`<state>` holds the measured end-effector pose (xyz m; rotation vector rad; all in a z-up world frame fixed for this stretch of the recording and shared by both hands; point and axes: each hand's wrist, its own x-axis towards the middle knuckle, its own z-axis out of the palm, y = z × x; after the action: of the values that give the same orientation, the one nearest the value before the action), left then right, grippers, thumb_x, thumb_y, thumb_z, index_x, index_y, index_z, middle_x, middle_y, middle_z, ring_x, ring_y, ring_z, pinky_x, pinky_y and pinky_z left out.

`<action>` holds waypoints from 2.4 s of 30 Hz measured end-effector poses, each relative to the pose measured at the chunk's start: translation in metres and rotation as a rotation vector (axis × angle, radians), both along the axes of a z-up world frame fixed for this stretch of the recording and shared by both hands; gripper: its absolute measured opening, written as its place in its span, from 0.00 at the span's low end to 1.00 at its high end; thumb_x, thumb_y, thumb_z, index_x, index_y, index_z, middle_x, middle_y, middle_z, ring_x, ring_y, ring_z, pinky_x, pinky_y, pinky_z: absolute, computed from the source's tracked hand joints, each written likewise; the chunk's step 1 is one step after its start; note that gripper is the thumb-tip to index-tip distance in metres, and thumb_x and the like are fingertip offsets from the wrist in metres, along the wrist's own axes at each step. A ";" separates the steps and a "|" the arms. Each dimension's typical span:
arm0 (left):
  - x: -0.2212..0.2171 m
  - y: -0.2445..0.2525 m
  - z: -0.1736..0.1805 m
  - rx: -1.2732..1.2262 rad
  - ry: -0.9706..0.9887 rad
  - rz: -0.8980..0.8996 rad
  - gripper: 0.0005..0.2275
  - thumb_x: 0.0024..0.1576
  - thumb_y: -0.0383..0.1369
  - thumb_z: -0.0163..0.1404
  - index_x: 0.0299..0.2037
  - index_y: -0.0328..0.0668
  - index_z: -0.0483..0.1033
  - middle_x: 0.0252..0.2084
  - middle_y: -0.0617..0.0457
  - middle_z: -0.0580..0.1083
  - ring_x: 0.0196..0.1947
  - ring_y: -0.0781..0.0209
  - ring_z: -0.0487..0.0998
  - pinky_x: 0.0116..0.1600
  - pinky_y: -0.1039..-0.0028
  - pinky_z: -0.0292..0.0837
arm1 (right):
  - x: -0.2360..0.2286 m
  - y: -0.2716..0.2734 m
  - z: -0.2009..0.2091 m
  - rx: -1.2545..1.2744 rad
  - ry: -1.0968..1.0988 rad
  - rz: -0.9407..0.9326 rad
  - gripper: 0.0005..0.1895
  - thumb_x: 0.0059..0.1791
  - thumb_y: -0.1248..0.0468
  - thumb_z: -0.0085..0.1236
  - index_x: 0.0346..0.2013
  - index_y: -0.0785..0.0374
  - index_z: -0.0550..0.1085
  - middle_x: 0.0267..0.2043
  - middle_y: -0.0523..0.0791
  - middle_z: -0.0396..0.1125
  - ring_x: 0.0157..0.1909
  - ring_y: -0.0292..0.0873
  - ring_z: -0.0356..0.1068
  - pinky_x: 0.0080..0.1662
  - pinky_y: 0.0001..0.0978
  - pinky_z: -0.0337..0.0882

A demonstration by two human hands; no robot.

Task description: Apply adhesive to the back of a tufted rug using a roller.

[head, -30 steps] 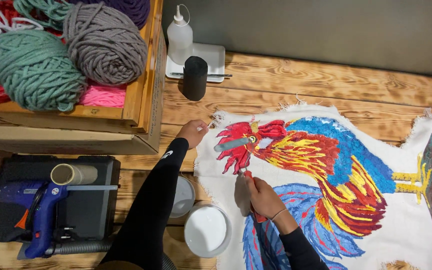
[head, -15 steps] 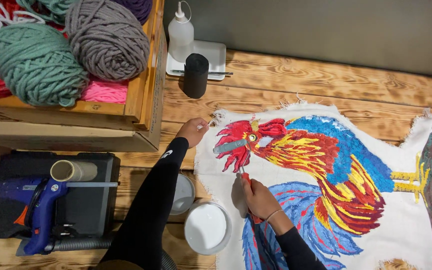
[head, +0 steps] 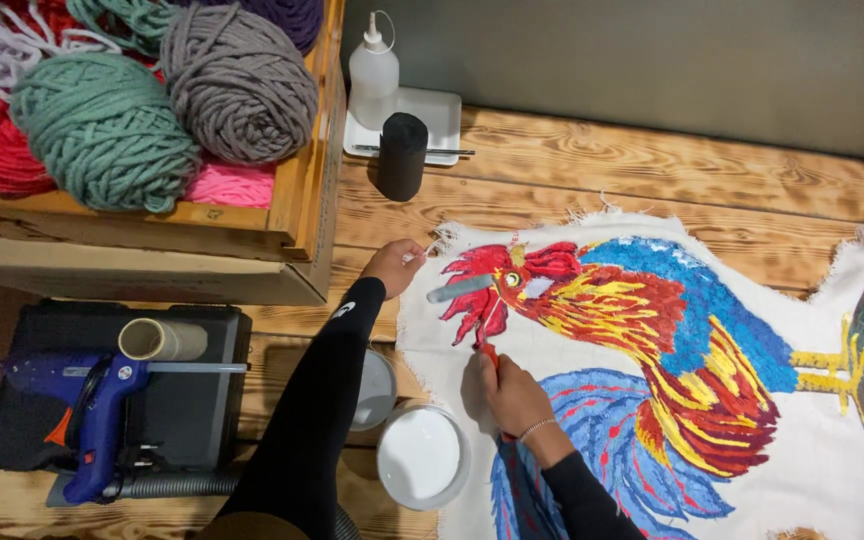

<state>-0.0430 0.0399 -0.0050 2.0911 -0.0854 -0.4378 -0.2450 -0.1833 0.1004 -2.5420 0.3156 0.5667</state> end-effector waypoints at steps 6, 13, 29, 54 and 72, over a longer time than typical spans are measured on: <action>0.002 0.001 -0.009 0.001 -0.023 -0.031 0.10 0.60 0.39 0.53 0.44 0.43 0.78 0.46 0.46 0.79 0.45 0.52 0.80 0.51 0.65 0.74 | -0.008 -0.018 -0.021 0.032 -0.036 0.041 0.29 0.56 0.44 0.37 0.36 0.67 0.73 0.33 0.63 0.72 0.39 0.66 0.72 0.44 0.57 0.70; 0.000 0.002 -0.007 0.010 -0.047 -0.021 0.10 0.60 0.39 0.53 0.44 0.44 0.78 0.46 0.47 0.78 0.46 0.52 0.79 0.52 0.64 0.73 | 0.005 -0.042 0.034 0.355 0.252 -0.150 0.29 0.55 0.44 0.40 0.37 0.70 0.73 0.25 0.60 0.69 0.25 0.56 0.73 0.34 0.50 0.72; 0.000 0.002 -0.003 -0.017 -0.020 -0.033 0.10 0.61 0.37 0.51 0.47 0.44 0.78 0.48 0.51 0.79 0.49 0.54 0.79 0.54 0.66 0.73 | 0.041 -0.039 0.028 0.359 0.222 -0.025 0.31 0.56 0.43 0.38 0.37 0.69 0.74 0.18 0.50 0.67 0.17 0.43 0.68 0.26 0.37 0.70; -0.001 0.003 -0.004 -0.025 -0.057 -0.034 0.09 0.61 0.37 0.52 0.47 0.44 0.77 0.47 0.51 0.79 0.47 0.55 0.79 0.52 0.66 0.73 | 0.020 -0.022 0.013 0.188 0.020 -0.027 0.30 0.56 0.44 0.39 0.35 0.70 0.73 0.31 0.62 0.72 0.35 0.60 0.74 0.43 0.47 0.71; -0.003 0.003 0.003 -0.060 -0.006 -0.021 0.09 0.61 0.36 0.51 0.47 0.44 0.77 0.46 0.51 0.79 0.45 0.55 0.79 0.52 0.67 0.73 | 0.011 -0.023 0.004 0.568 0.183 -0.242 0.27 0.57 0.45 0.39 0.35 0.67 0.72 0.17 0.47 0.63 0.16 0.42 0.65 0.23 0.37 0.66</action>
<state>-0.0461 0.0430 -0.0025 2.0341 -0.1234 -0.4363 -0.2335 -0.2068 0.1046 -1.8818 0.4472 0.6820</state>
